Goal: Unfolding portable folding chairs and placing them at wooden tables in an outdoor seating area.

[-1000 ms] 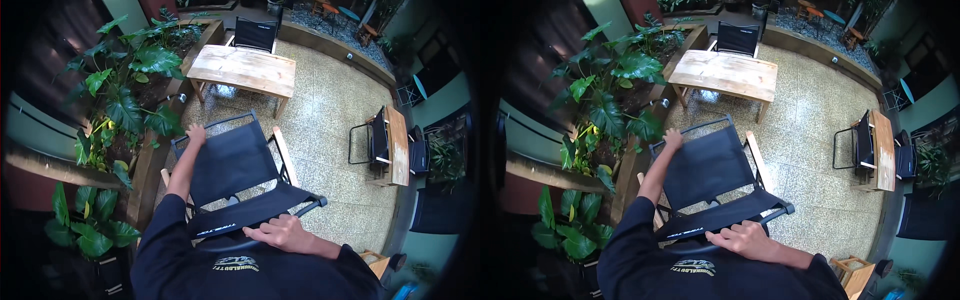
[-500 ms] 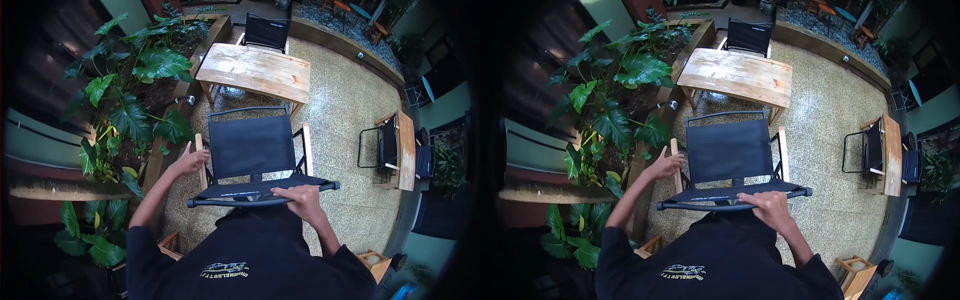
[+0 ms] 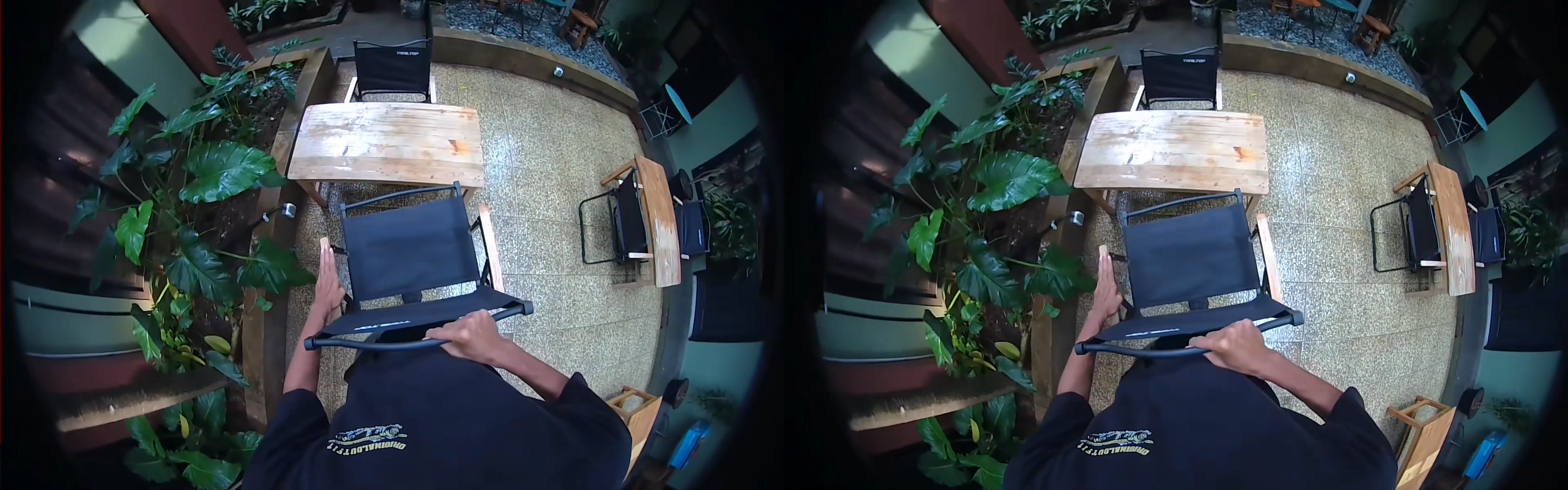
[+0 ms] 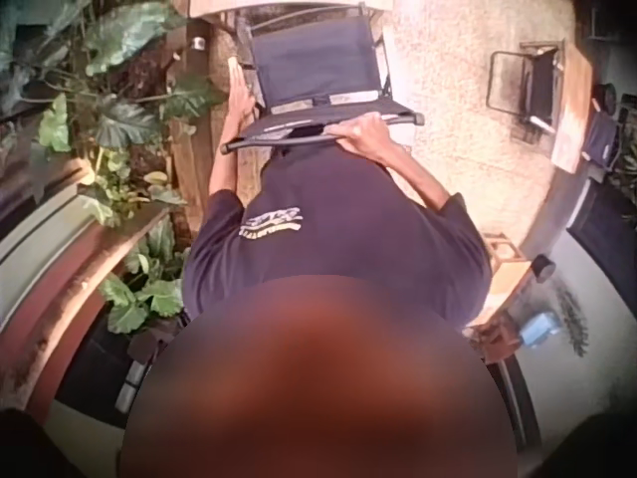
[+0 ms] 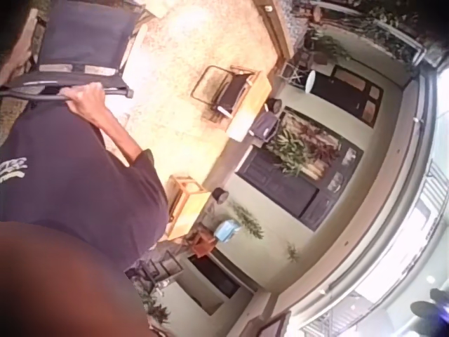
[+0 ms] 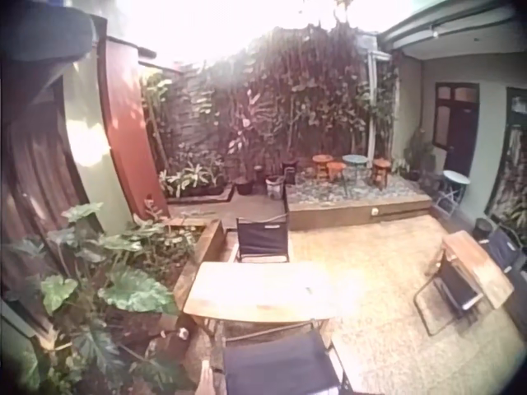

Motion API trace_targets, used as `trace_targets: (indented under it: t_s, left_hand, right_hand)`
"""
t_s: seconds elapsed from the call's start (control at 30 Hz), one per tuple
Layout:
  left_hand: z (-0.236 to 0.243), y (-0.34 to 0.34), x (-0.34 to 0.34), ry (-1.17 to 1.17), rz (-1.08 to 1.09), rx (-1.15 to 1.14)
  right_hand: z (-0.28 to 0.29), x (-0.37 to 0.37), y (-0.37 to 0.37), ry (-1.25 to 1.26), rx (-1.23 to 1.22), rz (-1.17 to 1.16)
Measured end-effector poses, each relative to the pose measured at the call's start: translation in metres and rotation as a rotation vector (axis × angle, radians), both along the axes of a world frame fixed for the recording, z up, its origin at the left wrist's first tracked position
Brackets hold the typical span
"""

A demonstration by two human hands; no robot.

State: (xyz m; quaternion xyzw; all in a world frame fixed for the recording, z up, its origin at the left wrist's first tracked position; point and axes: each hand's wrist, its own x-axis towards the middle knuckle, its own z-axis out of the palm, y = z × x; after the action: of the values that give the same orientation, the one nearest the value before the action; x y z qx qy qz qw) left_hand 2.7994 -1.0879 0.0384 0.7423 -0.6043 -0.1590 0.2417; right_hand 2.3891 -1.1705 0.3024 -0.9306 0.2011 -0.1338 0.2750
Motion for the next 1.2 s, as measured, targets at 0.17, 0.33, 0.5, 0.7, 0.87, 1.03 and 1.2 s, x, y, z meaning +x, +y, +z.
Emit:
trace_targets:
  t_s: [0.17,0.33,0.5,0.7,0.87,1.03,1.2]
  left_hand:
    - [-0.012,-0.033,0.034,-0.063,-0.004,0.180]
    - [0.000,-0.049,0.047,-0.061,-0.085,0.358]
    - [-0.041,-0.026,0.068,0.070,-0.050,0.119]
    - [-0.062,-0.012,0.106,0.108,-0.035,0.234]
    - [-0.053,-0.040,0.146,-0.035,-0.153,0.313]
    - [-0.026,-0.045,0.217,0.277,-0.225,0.461]
    - [0.123,-0.030,0.211,0.982,-0.639,0.565]
  right_hand:
    - [-0.013,0.022,-0.009,0.031,0.068,0.043]
    - [-0.007,0.037,-0.003,0.074,0.165,-0.017]
    - [0.014,0.076,0.009,0.188,0.225,0.002]
    - [0.019,0.131,0.053,0.391,0.114,0.020]
    - [0.017,0.161,0.098,0.341,0.109,-0.042]
    - [0.013,0.190,0.110,0.386,0.167,-0.100]
    - [-0.004,0.185,0.110,0.374,0.239,-0.359]
